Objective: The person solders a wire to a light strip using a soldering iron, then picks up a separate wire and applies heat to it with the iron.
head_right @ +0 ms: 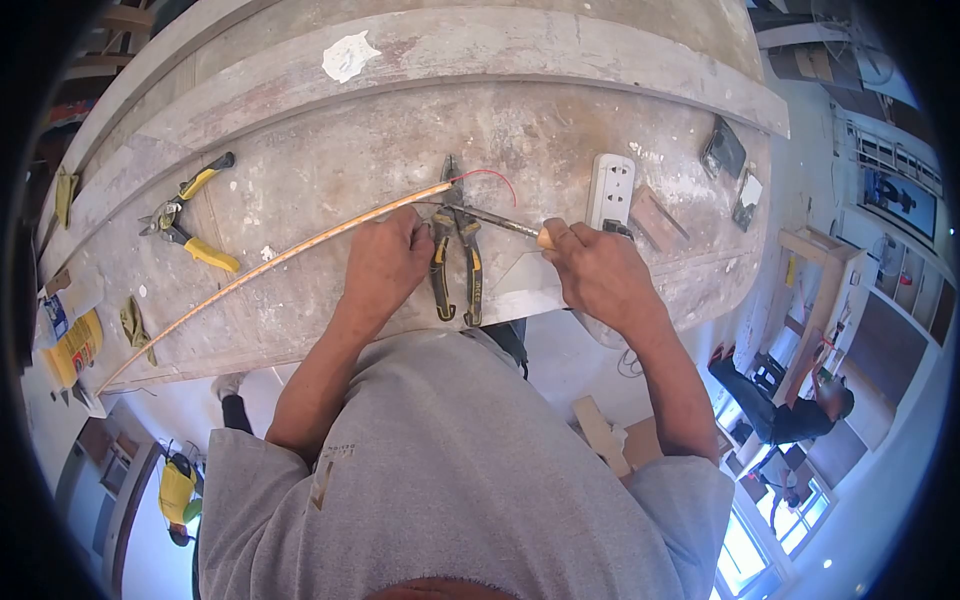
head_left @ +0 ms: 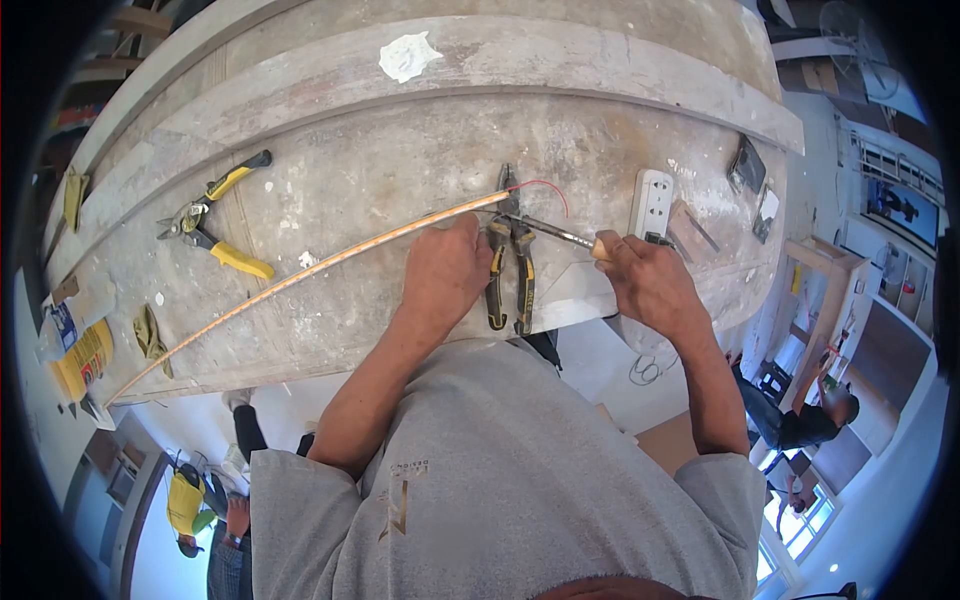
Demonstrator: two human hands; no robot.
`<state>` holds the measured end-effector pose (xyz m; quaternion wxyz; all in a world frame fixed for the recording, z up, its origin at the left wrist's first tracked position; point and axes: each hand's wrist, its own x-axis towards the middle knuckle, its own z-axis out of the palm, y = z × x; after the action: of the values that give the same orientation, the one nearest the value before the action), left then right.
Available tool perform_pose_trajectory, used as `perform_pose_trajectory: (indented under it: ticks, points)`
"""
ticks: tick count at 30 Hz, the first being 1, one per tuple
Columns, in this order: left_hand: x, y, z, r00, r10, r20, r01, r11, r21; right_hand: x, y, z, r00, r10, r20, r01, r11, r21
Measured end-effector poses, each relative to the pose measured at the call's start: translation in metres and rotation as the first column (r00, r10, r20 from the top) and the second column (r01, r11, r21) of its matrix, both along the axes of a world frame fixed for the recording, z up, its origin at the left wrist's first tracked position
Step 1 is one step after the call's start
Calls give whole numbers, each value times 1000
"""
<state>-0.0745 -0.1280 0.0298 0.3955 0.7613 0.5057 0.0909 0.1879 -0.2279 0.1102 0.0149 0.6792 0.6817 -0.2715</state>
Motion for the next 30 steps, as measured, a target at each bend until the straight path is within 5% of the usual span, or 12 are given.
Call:
perform_pose_trajectory:
  ticks: [7, 21, 30]
  points:
    - [-1, 0, -2, 1000, 2, 20, -2, 1000, 4, 7, 7, 2, 999, 33, -19, -33, 999, -26]
    - [0, 1, -1, 999, 8, 33, -8, 1000, 8, 13, 30, 18, 926, 281, 254, -327, 931, 164]
    - [-3, 1, 3, 999, 10, 49, -9, 1000, -6, 20, 24, 17, 991, 116, 65, -117, 993, 24]
